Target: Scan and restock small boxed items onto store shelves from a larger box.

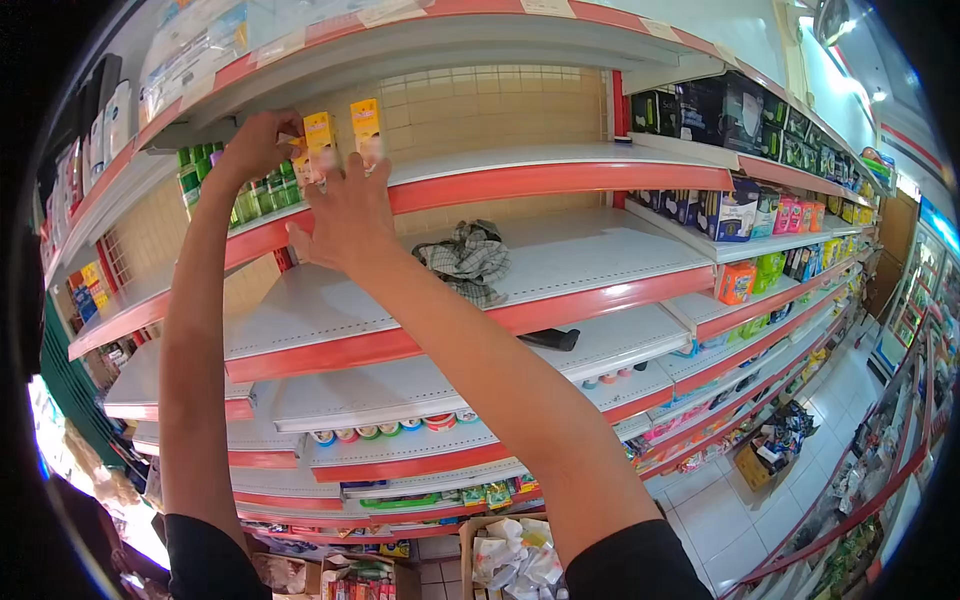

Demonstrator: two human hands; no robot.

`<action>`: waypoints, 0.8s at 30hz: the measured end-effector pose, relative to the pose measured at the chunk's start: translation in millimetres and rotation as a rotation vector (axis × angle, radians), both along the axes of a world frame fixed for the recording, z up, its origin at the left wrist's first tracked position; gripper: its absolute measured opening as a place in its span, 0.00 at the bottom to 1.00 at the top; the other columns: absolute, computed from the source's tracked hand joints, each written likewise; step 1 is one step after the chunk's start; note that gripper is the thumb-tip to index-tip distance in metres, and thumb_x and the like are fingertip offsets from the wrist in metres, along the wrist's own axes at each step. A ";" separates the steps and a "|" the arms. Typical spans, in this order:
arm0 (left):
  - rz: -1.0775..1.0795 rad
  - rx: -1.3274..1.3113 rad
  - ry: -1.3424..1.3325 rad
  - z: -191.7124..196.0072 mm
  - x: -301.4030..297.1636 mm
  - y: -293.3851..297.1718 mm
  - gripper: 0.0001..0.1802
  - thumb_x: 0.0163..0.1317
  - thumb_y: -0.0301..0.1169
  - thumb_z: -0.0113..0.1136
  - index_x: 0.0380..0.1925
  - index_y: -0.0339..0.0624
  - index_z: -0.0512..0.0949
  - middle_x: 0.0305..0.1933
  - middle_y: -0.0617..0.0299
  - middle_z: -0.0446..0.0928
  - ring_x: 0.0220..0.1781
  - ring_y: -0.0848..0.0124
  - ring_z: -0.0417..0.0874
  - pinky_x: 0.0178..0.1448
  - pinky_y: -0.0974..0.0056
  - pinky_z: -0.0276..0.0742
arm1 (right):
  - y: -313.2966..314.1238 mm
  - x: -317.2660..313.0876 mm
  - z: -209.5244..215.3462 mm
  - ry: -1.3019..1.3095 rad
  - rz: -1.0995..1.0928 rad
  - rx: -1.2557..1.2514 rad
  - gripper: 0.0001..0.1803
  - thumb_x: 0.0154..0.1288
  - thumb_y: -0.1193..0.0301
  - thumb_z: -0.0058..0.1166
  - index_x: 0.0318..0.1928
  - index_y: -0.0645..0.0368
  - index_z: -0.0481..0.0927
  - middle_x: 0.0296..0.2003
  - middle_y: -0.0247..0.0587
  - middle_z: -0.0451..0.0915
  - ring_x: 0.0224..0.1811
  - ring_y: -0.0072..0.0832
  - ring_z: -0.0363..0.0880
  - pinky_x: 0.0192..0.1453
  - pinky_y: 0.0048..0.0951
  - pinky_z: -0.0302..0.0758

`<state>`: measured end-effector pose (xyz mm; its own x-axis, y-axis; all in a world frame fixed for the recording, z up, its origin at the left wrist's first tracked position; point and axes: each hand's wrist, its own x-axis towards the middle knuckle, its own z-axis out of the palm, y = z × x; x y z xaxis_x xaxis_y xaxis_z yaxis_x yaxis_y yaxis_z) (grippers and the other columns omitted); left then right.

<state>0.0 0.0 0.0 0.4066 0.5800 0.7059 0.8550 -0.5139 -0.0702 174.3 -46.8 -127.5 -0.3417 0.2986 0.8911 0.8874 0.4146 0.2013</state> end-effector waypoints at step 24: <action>-0.052 -0.092 -0.061 11.7 0.1 -1.2 0.13 0.46 0.20 0.70 0.36 0.32 0.82 0.38 0.52 0.84 0.43 0.64 0.85 0.49 0.62 0.79 | 13.5 -3.5 -6.6 0.102 0.070 0.086 0.29 0.57 0.43 0.53 0.39 0.58 0.85 0.37 0.40 0.81 0.50 0.41 0.69 0.47 0.48 0.64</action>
<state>0.1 -1.2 11.7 0.3959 0.6225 0.6751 0.8283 -0.5595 0.0303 170.8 -33.4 -134.2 -0.2656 0.1983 0.9435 0.8744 0.4617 0.1491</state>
